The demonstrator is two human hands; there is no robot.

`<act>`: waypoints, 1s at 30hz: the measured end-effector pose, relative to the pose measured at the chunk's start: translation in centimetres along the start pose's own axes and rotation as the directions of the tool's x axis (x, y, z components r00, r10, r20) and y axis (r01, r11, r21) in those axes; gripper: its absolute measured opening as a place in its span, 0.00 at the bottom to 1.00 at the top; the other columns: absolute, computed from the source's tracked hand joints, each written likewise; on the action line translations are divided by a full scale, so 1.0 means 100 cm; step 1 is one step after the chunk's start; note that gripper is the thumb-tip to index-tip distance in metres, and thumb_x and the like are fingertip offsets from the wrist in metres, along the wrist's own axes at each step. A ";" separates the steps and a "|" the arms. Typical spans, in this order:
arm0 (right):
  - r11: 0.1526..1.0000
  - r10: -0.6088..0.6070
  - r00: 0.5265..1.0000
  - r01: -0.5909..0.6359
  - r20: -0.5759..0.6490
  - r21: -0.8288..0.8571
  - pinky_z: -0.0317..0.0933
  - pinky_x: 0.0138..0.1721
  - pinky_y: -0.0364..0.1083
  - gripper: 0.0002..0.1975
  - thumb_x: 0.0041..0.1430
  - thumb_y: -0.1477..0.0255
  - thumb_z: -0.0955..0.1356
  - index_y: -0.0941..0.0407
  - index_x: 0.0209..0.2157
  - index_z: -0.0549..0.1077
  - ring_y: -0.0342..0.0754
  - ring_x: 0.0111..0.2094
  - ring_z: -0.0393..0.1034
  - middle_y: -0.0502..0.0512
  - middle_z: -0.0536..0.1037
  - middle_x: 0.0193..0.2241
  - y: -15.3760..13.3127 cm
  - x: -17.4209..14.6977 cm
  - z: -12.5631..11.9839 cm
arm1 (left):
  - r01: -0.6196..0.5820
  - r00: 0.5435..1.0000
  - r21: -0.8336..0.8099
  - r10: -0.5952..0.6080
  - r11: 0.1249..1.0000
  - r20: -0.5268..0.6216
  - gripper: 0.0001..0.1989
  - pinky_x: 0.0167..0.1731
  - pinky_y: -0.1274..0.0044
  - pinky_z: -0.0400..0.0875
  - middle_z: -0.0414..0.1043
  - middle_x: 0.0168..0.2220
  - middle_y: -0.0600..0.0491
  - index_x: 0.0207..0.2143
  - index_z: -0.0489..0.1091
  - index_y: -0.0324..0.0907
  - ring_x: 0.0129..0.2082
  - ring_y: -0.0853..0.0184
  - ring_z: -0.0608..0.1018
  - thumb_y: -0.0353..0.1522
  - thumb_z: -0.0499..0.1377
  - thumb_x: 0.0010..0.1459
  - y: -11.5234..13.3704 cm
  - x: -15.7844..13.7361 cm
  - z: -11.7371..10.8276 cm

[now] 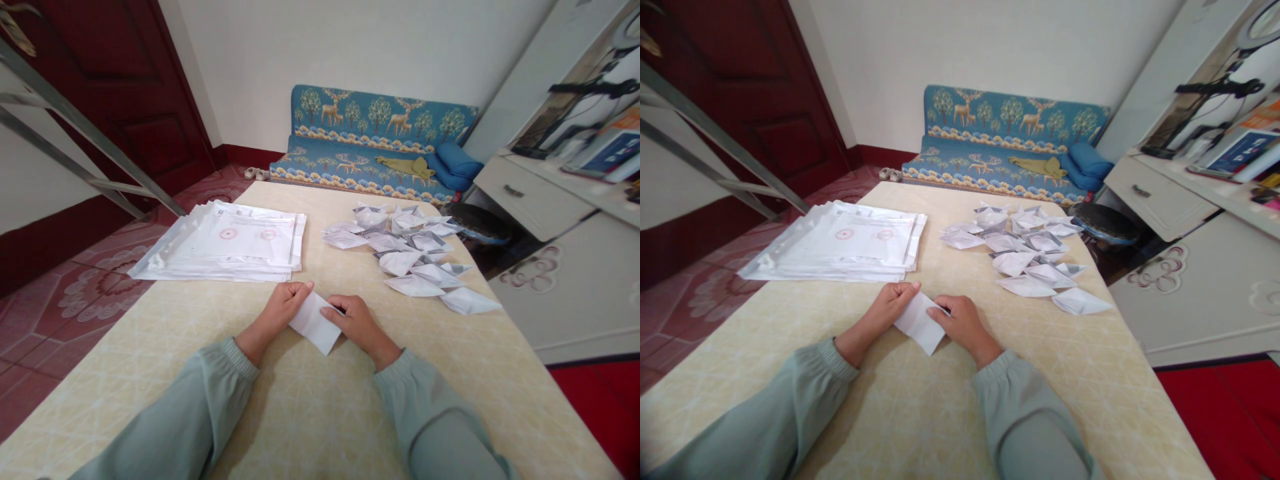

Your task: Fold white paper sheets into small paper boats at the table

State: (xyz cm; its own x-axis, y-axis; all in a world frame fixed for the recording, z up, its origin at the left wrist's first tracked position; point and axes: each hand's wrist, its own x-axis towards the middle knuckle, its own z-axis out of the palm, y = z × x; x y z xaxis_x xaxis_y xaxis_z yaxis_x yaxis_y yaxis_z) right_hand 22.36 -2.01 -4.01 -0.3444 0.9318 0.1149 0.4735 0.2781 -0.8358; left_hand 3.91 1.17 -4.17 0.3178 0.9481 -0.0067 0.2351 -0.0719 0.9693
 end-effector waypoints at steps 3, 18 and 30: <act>0.998 0.001 1.000 0.000 -0.012 0.056 0.48 0.25 0.40 0.15 0.58 0.65 0.64 0.57 0.20 0.66 0.41 0.23 0.56 0.45 0.62 0.18 0.003 0.000 0.001 | -0.033 0.998 0.045 0.036 0.998 -0.057 0.24 0.17 0.82 0.49 0.51 0.16 0.59 0.16 0.56 0.39 0.17 0.76 0.56 0.46 0.53 0.57 -0.001 0.002 0.001; 0.962 0.072 0.958 0.007 -0.278 0.274 0.47 0.23 0.41 0.16 0.56 0.64 0.66 0.58 0.20 0.66 0.40 0.22 0.54 0.45 0.59 0.18 0.010 0.003 0.000 | -0.178 0.953 -0.063 0.156 0.982 -0.259 0.16 0.19 0.82 0.53 0.58 0.17 0.59 0.20 0.64 0.38 0.18 0.76 0.60 0.39 0.60 0.53 0.006 -0.001 0.001; 0.933 0.133 0.978 -0.068 -0.163 0.352 0.47 0.19 0.40 0.15 0.54 0.62 0.66 0.58 0.22 0.67 0.39 0.18 0.54 0.45 0.61 0.16 0.009 0.002 0.003 | -0.160 0.950 -0.140 0.114 0.977 -0.292 0.17 0.19 0.82 0.58 0.62 0.14 0.59 0.19 0.65 0.38 0.15 0.76 0.64 0.39 0.58 0.56 0.009 -0.001 -0.002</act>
State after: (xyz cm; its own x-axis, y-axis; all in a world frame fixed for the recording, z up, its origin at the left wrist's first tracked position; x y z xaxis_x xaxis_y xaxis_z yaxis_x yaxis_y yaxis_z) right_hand 22.49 -1.62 -4.91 -0.1417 0.9860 0.0885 0.1797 0.1135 -0.9771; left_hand 3.92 1.06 -3.29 0.0605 0.9825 0.1759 0.0501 -0.1790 0.9826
